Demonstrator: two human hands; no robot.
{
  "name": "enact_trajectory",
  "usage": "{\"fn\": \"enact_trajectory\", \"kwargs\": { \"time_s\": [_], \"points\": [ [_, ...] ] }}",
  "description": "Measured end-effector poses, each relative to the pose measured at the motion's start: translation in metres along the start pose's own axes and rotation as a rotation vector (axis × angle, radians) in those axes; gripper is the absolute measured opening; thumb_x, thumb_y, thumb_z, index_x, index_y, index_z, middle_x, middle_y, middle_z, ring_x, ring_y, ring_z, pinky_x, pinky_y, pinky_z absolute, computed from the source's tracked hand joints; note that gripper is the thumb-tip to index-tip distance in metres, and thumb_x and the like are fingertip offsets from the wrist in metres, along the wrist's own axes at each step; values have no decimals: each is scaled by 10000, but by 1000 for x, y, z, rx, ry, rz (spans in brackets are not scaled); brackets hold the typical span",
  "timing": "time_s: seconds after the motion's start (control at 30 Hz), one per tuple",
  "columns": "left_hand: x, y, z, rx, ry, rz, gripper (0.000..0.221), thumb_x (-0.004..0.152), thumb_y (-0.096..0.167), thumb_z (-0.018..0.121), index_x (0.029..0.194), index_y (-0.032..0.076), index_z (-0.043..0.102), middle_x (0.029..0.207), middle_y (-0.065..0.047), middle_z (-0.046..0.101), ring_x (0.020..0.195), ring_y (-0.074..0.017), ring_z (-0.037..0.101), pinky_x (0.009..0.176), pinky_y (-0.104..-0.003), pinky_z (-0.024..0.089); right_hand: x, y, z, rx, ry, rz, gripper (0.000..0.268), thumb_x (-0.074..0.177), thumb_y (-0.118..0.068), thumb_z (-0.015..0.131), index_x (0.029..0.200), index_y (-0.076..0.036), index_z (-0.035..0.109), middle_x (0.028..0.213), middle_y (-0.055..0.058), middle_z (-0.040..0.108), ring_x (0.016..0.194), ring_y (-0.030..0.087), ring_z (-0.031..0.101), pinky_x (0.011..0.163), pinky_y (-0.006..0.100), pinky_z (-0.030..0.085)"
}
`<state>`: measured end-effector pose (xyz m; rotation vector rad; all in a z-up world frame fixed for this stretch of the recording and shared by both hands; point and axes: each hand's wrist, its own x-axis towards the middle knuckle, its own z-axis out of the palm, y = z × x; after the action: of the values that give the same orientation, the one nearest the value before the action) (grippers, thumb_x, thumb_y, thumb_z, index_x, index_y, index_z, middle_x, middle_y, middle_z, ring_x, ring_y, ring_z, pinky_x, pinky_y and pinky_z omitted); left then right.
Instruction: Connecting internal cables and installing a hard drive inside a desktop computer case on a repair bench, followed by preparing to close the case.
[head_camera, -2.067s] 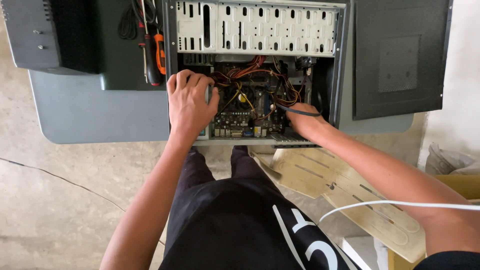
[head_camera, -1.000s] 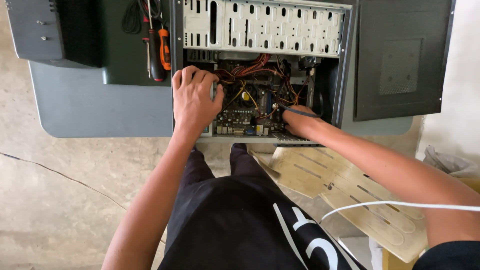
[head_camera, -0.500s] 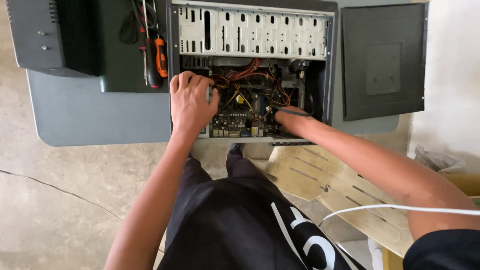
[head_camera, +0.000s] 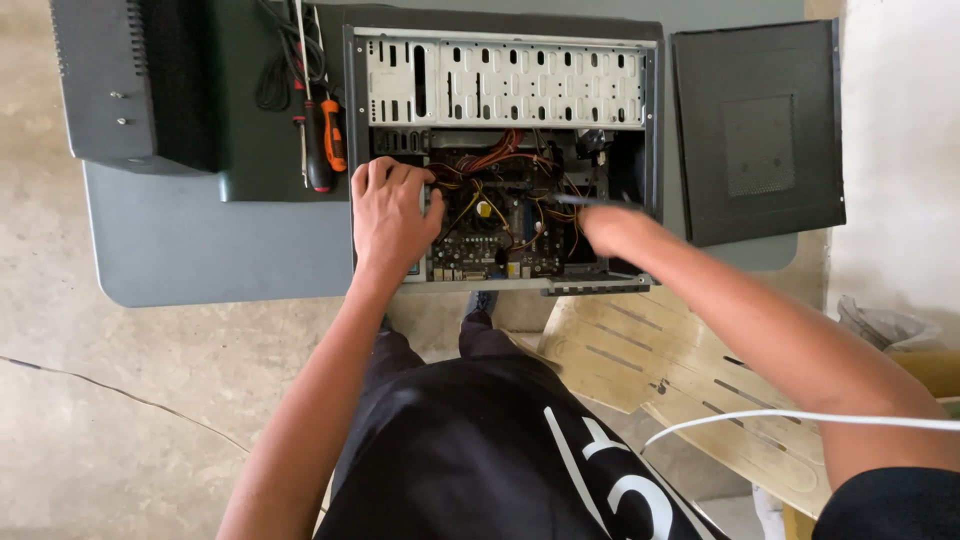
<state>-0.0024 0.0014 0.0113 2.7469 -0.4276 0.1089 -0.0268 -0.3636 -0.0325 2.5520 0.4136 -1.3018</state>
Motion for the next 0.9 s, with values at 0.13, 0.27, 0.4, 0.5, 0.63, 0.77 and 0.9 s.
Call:
{"fn": "enact_trajectory", "kwargs": {
  "time_s": [0.13,0.27,0.4,0.5,0.63,0.77,0.9],
  "points": [
    [1,-3,5,-1,13,2,237,1058,336,676,1145,158,805,1072,-75,790,1268,-239,547,1194,-449,275,86,21,80,35,-122,101,486,880,-365,908,1263,-72,843,1257,184,818,1173,336,793,965,412,671],
    [0,-1,0,-7,12,-1,237,1064,326,669,1147,152,806,1068,-78,789,1264,-245,559,1187,-453,287,49,4,53,47,124,136,221,944,-122,790,1136,-47,868,1094,127,844,1039,276,821,871,325,681],
    [1,-1,2,6,12,4,228,1055,329,680,1134,155,804,1054,-70,788,1264,-247,554,1188,-451,291,13,-1,34,362,278,193,220,861,-60,744,991,98,826,876,275,800,864,419,819,684,465,690],
    [2,-2,4,-3,15,8,223,1056,321,676,1126,155,808,1045,-74,790,1268,-249,553,1189,-462,287,2,-1,16,675,391,224,210,929,-134,749,1084,-73,877,901,174,828,878,350,824,730,404,665],
    [1,-2,6,-1,24,14,217,1052,325,688,1129,160,807,1048,-73,793,1273,-244,551,1193,-466,283,45,13,67,1045,220,250,559,910,-142,809,1445,-19,710,1130,170,839,1034,305,817,1017,418,616],
    [1,-2,4,-11,27,8,211,1060,314,687,1135,158,807,1056,-76,794,1270,-247,557,1192,-470,282,39,3,58,1013,282,297,439,881,-178,853,1305,-77,796,1057,143,843,1002,266,811,961,381,627],
    [0,-3,6,-29,59,14,200,1056,300,692,1135,156,806,1042,-76,784,1254,-253,564,1177,-472,293,-13,-19,9,1120,272,269,344,997,-108,729,1310,34,755,934,202,839,834,281,841,854,373,656]
  ]
}}
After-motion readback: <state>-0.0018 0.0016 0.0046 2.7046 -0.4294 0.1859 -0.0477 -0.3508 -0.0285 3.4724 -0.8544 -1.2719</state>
